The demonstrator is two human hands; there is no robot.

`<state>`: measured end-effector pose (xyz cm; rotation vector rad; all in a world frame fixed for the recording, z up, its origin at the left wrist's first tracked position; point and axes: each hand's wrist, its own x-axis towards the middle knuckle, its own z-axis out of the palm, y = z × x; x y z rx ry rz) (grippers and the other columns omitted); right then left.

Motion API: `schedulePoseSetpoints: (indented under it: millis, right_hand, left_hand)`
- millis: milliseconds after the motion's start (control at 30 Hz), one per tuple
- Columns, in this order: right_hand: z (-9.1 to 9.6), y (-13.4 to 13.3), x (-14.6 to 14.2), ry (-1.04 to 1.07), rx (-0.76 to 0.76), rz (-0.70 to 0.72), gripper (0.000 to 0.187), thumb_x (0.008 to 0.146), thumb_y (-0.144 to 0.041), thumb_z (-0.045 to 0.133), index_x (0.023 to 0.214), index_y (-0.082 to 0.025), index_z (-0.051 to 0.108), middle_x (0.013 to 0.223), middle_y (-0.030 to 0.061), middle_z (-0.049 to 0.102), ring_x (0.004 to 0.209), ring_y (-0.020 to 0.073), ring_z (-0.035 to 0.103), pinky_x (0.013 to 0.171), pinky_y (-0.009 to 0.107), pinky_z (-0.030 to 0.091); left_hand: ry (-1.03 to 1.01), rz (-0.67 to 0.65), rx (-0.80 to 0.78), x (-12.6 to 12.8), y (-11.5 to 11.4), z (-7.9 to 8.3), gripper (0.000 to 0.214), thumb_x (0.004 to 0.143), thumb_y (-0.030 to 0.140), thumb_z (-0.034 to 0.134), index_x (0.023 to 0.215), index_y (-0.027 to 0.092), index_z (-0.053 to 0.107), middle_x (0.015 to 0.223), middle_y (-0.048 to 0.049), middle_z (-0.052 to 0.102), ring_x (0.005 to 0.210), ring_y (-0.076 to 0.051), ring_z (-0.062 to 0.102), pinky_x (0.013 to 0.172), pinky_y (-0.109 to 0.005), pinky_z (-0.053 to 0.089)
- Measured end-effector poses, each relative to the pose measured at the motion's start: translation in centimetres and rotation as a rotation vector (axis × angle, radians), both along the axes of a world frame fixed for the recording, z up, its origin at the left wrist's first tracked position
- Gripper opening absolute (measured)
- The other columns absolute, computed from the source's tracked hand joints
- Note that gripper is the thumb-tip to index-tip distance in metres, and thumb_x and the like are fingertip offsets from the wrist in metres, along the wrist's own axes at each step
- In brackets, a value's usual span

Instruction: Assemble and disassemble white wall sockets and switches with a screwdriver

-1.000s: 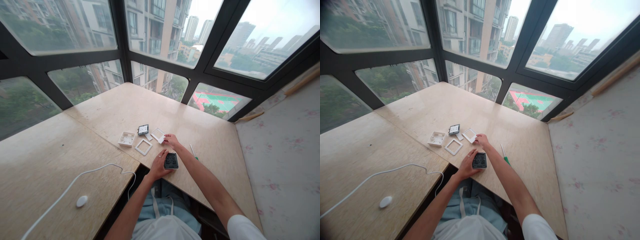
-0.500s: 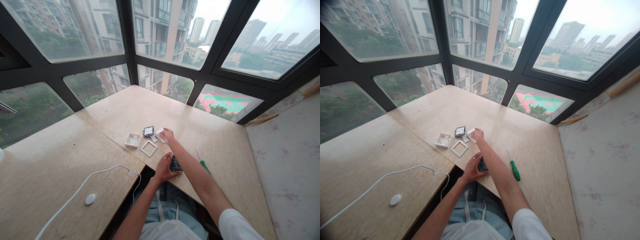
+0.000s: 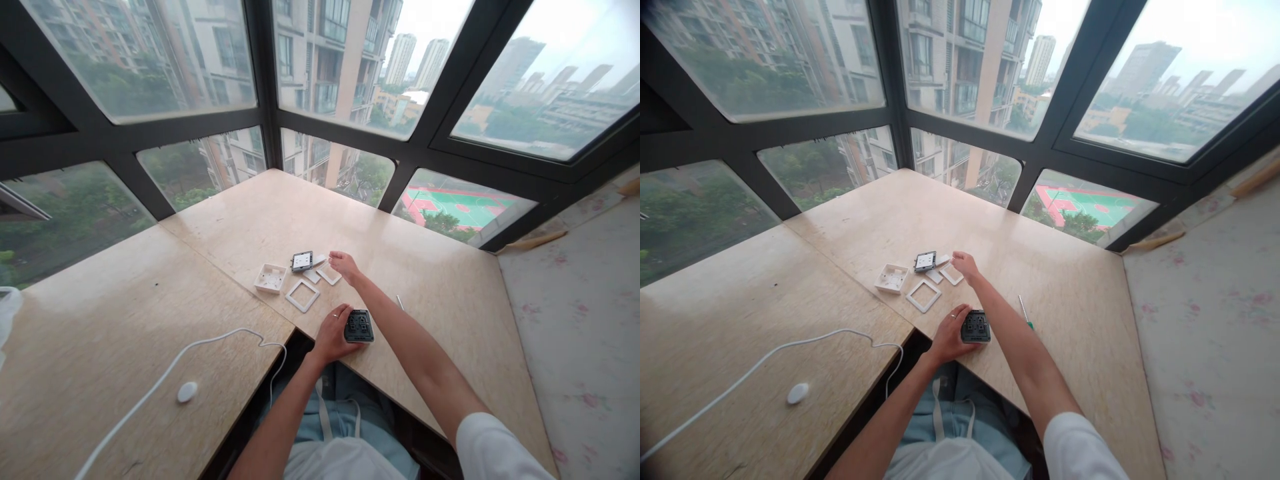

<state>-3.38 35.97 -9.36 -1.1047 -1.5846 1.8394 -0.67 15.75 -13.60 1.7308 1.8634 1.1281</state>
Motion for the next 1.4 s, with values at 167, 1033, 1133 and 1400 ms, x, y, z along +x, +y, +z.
schedulePoseSetpoints:
  millis: [167,1033,1133,1400]
  right_hand:
    - [0.9,0.9,7.1,-0.056,0.156,0.019,0.019,0.072,-0.023,0.069,0.090,-0.017,0.069,0.101,0.0076,0.072,0.090,0.0183,0.067,0.080,0.033,0.055]
    - [-1.1,-10.0,29.9,-0.690,0.760,-0.161,0.026,0.079,-0.030,0.060,0.102,-0.020,0.067,0.097,0.0093,0.066,0.092,0.0248,0.061,0.084,0.037,0.046]
    - [0.3,-11.0,30.8,-0.477,0.760,-0.330,0.028,0.082,-0.040,0.062,0.100,-0.019,0.067,0.098,0.0088,0.067,0.091,0.0240,0.062,0.083,0.039,0.047]
    - [4.8,-12.6,31.1,0.181,0.519,-0.725,0.034,0.069,-0.040,0.080,0.092,-0.019,0.067,0.091,0.0051,0.067,0.082,0.0186,0.063,0.080,0.038,0.051]
  left_hand:
    - [-0.011,-0.009,-0.005,-0.2,0.0,0.1,0.090,0.060,0.039,0.083,0.138,0.020,0.041,0.141,-0.0138,0.046,0.131,-0.031,0.045,0.111,-0.047,0.038]
    - [0.150,-0.098,-0.181,2.8,1.7,1.2,0.089,0.059,0.042,0.083,0.133,0.020,0.039,0.146,-0.0200,0.037,0.143,-0.036,0.025,0.115,-0.062,0.006]
    - [0.151,-0.106,-0.186,2.8,1.6,1.4,0.091,0.058,0.047,0.084,0.133,0.022,0.041,0.143,-0.0183,0.041,0.140,-0.035,0.030,0.115,-0.061,0.006]
    - [0.090,-0.114,-0.113,2.4,0.7,0.7,0.113,0.057,0.060,0.081,0.145,0.020,0.025,0.140,-0.0153,0.049,0.134,-0.034,0.042,0.118,-0.057,0.008]
